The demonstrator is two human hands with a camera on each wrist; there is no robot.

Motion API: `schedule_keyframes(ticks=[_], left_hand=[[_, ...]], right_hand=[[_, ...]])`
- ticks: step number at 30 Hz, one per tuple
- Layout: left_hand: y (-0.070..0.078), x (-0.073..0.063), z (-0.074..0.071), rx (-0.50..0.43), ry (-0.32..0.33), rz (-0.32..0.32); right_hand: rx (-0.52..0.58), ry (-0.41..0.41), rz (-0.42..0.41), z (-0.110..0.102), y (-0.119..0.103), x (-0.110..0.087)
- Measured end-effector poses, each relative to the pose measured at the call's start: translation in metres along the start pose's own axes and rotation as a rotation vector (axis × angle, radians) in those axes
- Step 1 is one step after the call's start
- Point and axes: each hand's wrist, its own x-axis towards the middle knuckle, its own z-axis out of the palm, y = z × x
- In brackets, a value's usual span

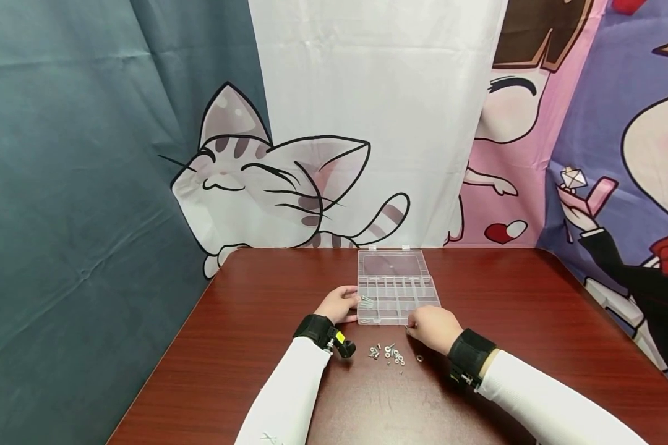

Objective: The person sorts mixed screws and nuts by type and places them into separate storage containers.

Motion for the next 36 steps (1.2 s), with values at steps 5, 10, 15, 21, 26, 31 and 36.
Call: schedule_keyframes(ticks=[5,10,15,21,26,31,36], left_hand=[[-0.0002,-0.0006,0.0,-0.002,-0.004,0.004],[-0.0017,0.0,-0.0002,-0.013,-0.005,0.005],[-0.0033,0.0012,-0.0009,-0.001,0.008,-0.004],[-0.0025,0.0016,-0.0017,0.003,0.008,-0.004],[-0.0012,0.0007,-0.0019,0.003,0.003,0.003],[-0.0022,0.0012,-0.0009,0.008,0.005,0.005],[-0.0034,0.0017,0.0019,-0.002,0.007,0.004]], right_hand=[[-0.006,0.019,-0.019,0.003,0.0008,-0.0003],[-0.024,0.028,-0.06,0.004,0.002,-0.0007],[-0.032,-0.013,-0.101,0.0034,0.0035,0.0005],[-0.009,-0.081,-0.161,-0.0014,0.0042,0.0021],[-0.008,-0.113,-0.18,-0.0055,0.0019,0.0024],[-0.013,-0.099,-0.215,-0.0046,0.0008,0.0026],[-0.013,-0.099,-0.225,0.0008,0.0021,0.0023]])
